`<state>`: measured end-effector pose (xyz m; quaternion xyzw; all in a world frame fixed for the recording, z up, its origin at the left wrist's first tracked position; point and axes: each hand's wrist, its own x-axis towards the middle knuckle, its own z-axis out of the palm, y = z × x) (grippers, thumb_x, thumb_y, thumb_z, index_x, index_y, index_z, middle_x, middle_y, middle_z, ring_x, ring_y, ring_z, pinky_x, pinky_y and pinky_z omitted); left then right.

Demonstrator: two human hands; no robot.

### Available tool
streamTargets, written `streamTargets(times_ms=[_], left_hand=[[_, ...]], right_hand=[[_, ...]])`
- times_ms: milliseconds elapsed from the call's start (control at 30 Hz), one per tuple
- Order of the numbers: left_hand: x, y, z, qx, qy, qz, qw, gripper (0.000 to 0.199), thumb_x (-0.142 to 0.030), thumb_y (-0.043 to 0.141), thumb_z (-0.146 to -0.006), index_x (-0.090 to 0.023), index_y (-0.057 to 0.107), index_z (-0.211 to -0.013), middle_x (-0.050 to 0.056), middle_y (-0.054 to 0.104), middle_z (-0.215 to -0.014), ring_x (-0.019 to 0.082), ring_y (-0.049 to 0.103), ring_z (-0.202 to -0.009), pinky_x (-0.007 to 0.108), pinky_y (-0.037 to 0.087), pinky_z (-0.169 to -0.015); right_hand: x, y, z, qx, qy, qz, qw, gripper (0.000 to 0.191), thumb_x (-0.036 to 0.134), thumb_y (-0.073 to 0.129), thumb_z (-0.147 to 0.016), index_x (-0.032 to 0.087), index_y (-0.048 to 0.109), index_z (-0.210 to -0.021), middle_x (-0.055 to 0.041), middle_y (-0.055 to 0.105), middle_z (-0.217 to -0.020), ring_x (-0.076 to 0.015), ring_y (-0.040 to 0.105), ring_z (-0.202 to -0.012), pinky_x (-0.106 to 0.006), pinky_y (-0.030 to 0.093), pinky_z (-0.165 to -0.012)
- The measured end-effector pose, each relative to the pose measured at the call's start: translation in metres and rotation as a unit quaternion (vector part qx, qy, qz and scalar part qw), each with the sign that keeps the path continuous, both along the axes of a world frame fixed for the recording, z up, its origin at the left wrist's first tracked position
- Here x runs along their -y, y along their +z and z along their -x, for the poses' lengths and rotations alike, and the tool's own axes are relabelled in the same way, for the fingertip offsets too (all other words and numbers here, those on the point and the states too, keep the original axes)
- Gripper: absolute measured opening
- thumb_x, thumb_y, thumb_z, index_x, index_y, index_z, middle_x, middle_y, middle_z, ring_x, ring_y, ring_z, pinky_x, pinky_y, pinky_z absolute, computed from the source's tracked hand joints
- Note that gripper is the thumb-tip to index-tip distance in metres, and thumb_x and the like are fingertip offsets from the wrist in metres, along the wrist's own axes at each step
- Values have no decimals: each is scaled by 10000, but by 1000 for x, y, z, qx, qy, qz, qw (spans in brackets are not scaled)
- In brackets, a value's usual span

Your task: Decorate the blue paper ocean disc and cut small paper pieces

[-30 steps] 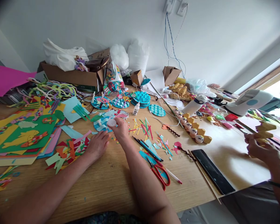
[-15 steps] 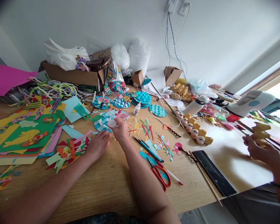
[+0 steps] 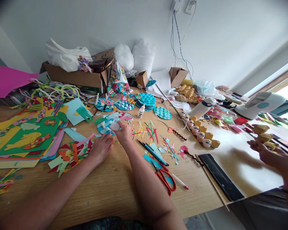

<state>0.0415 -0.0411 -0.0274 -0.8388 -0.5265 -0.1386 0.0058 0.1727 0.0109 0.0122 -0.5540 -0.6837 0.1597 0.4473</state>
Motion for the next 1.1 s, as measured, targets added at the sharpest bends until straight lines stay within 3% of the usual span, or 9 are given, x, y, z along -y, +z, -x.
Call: streamTargets(times_ms=[433,667,933,1100], left_hand=[[0,0,-1,-10,4,-6,1000,302,-162,447,-846,-158,591,-1111,127,568,-1267,294,483,-1184,441,446,-893],[0,2,-1,-21,-5,-7,1000,300,-153,457,-837,-145,604,-1098,124,575,-1261,287,490,-1177,415,456,-881],[0,2,0,-25,-6,-6,1000,301,-152,464,-840,-148,601,-1107,119,574,-1269,283,488,-1183,410,453,-885],[0,2,-1,-24,-3,-7,1000,291,-158,473,-838,-152,603,-1098,124,573,-1268,285,485,-1184,417,452,-875]], right_hand=[[-8,-3,-7,-13,-3,39,999,138,300,679,-642,196,626,-715,36,558,-635,-114,481,-597,-213,350,-563],[-6,1,-9,-29,13,76,997,232,299,685,-640,192,649,-843,30,605,-690,-124,530,-622,-222,406,-578],[-5,10,-13,-23,45,117,992,359,125,656,-593,188,638,-946,0,650,-811,-150,596,-704,-252,468,-629],[-7,9,-16,-30,60,137,988,393,102,661,-596,189,624,-977,6,654,-826,-141,611,-706,-253,489,-638]])
